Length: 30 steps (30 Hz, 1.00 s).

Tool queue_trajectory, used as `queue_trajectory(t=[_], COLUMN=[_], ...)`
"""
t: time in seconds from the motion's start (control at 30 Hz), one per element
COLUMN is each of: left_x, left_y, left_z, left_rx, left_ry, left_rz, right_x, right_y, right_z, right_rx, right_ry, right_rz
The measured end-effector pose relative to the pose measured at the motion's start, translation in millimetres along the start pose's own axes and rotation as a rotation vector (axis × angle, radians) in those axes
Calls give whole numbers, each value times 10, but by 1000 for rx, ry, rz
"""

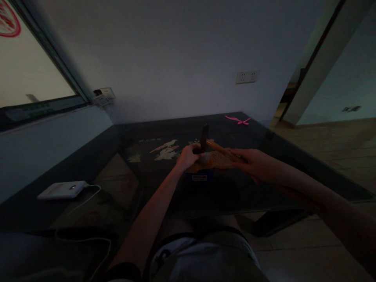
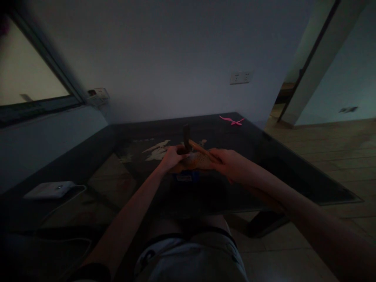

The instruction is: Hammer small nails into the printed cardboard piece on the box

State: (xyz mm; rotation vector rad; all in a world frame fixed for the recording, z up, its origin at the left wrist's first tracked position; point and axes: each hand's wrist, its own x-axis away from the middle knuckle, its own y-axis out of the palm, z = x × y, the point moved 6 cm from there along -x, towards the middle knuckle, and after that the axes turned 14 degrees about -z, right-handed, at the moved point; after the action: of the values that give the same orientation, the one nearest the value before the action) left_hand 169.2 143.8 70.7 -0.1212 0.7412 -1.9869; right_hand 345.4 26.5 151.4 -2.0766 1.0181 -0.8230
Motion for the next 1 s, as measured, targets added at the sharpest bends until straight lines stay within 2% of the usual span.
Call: queue_trajectory(t=[0.23, 0.37, 0.47, 0.57, 0.83, 1.0], left_x=[-6, -2, 2, 1, 11, 15], left_y=[0, -7, -4, 1, -17, -13], left_z=[-6, -12, -7, -16, -17, 15], left_rx=[-15, -25, -18, -34, -34, -19], left_ry=[28, 2, -14, -12, -32, -15], left_rz=[14, 11, 4, 10, 15, 20], right_x=[66, 15, 3, 32, -14, 35], right_y=[-72, -11, 9, -23, 9, -50], right_z=[-18, -60, -58, -29, -25, -30], right_rx=[14, 32, 24, 20, 46, 34], right_ry=[15, -19, 9, 36, -48, 4], right_rz=[75, 39, 19, 45, 50, 80])
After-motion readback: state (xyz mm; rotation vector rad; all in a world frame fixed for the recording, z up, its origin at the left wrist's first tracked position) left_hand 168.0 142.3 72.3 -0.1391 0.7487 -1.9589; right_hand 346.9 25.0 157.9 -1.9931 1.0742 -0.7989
